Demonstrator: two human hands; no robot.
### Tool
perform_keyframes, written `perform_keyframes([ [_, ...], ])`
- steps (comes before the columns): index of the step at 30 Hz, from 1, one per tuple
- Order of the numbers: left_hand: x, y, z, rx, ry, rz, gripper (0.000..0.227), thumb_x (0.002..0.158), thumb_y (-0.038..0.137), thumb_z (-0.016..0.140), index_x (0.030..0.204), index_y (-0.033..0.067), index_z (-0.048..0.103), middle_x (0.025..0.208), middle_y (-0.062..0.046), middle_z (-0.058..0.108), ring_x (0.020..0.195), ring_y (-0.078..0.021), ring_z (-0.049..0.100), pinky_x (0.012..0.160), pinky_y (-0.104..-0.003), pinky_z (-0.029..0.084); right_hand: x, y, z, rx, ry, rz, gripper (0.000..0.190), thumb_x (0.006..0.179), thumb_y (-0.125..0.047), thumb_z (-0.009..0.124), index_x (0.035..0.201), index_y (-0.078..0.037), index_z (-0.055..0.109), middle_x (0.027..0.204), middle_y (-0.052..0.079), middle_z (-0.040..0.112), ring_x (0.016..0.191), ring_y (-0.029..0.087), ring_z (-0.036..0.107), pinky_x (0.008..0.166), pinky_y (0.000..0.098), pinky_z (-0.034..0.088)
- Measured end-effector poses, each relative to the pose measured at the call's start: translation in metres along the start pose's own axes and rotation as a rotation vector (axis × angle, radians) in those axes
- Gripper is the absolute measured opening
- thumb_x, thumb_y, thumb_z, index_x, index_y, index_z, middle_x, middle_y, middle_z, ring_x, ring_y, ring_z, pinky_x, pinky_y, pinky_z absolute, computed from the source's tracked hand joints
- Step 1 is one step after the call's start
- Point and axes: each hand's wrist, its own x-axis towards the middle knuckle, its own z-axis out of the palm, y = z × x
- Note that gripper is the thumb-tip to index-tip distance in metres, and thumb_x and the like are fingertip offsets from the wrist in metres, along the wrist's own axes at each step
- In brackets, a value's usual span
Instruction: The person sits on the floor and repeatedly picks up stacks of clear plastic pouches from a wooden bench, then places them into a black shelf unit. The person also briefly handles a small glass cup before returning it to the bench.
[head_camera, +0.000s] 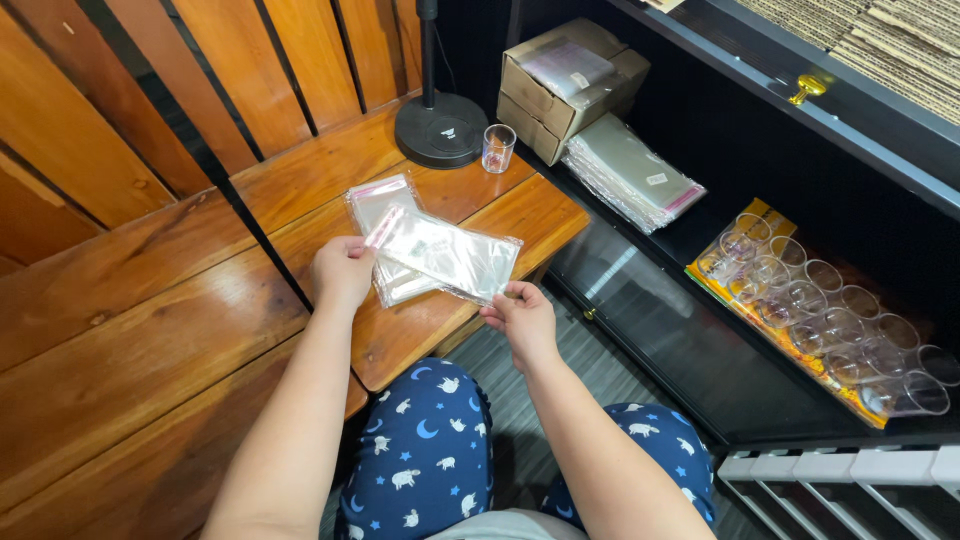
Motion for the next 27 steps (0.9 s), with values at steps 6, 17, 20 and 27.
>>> perform_keyframes([
  [6, -0.028, 0.029, -0.016, -0.394, -0.005, 0.011, 0.030, 0.088, 0.010, 0.076, 0.116, 0.0001, 0.070, 0.107, -0.018, 0.076, 0.094, -0.0237, 0.075, 0.081, -0.036, 0.062, 0.003, 0.002, -0.003, 0.040, 0.009, -0.025, 0.020, 0.096, 0.003, 0.064, 0.115, 0.002, 0.061, 0.084, 0.016, 0.071, 0.072, 0.023, 0.078, 0.067, 0.0283, 0.068],
  [17, 0.001, 0.072, 0.041, -0.779, -0.133, -0.026, 0.042, 0.094, 0.012, 0.072, 0.130, -0.0029, 0.059, 0.105, -0.015, 0.069, 0.082, -0.0174, 0.074, 0.075, -0.032, 0.064, 0.025, -0.024, -0.038, 0.152, 0.081, -0.085, 0.021, 0.094, 0.005, 0.065, 0.115, -0.001, 0.064, 0.084, 0.015, 0.072, 0.071, 0.024, 0.078, 0.065, 0.0287, 0.068],
  [20, -0.022, 0.121, 0.039, -0.978, -0.232, -0.100, 0.053, 0.097, 0.015, 0.070, 0.142, -0.0046, 0.050, 0.112, -0.016, 0.062, 0.091, -0.0237, 0.075, 0.087, -0.042, 0.063, 0.036, -0.037, -0.056, 0.209, 0.111, -0.106, 0.022, 0.093, 0.006, 0.065, 0.114, -0.001, 0.063, 0.082, 0.014, 0.071, 0.070, 0.024, 0.077, 0.064, 0.0284, 0.068],
  [27, -0.008, 0.175, 0.112, -1.281, -0.434, -0.129, 0.046, 0.093, 0.007, 0.074, 0.135, 0.0038, 0.054, 0.110, -0.009, 0.056, 0.095, -0.0268, 0.076, 0.095, -0.046, 0.064, 0.068, -0.070, -0.102, 0.321, 0.242, -0.169, 0.024, 0.093, 0.005, 0.065, 0.114, -0.005, 0.063, 0.081, 0.011, 0.070, 0.073, 0.024, 0.078, 0.066, 0.0292, 0.068],
])
